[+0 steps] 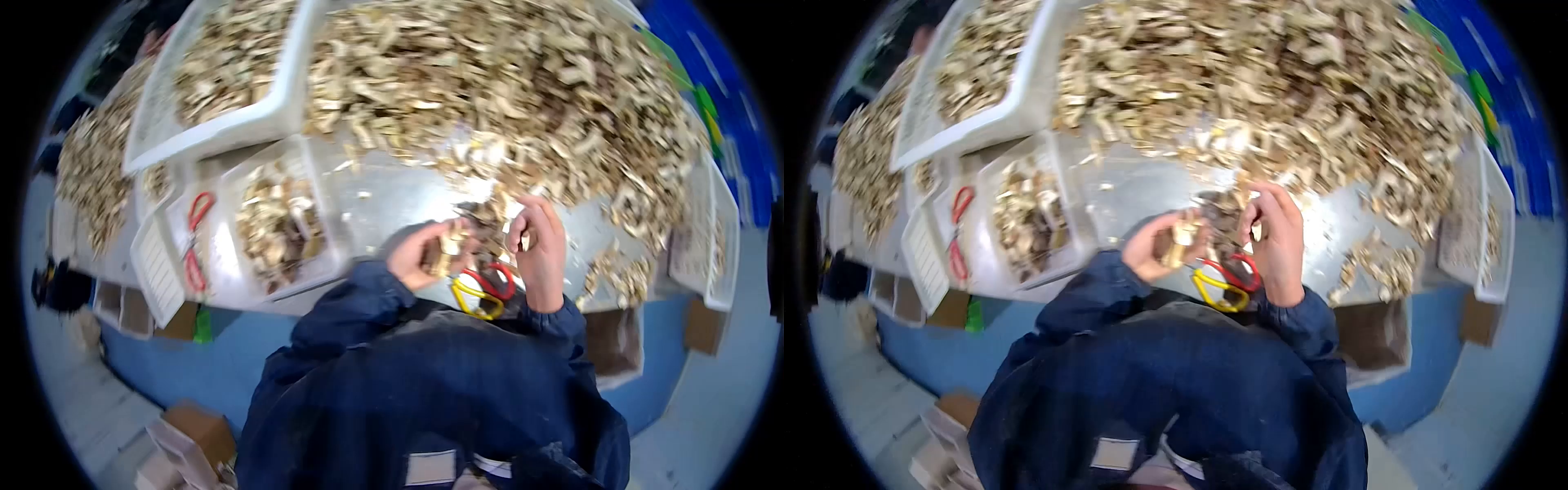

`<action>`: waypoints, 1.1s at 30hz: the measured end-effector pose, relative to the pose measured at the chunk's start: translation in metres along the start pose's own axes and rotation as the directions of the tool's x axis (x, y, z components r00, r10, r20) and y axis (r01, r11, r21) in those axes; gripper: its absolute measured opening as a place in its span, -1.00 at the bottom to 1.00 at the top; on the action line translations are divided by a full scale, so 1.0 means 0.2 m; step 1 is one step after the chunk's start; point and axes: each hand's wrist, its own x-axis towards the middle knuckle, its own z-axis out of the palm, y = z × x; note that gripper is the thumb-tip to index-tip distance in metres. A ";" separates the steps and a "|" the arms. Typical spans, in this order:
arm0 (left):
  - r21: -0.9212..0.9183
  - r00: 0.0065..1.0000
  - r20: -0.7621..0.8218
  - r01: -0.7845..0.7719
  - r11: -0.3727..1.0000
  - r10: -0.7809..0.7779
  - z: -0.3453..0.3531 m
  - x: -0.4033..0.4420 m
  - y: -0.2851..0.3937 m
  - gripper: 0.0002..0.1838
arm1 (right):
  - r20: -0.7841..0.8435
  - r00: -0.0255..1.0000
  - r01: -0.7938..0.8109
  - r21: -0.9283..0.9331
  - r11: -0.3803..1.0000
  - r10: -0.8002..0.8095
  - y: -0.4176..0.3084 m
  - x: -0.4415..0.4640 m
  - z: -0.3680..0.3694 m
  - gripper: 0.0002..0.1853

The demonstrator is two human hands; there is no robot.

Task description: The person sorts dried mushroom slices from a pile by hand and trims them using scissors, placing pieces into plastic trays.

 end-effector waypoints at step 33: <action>0.903 0.721 0.212 -0.402 0.149 0.660 0.14 -0.24 0.30 -0.64 | -0.069 0.944 -0.009 -0.983 0.185 -0.323 0.07 0.20 -0.47 -0.73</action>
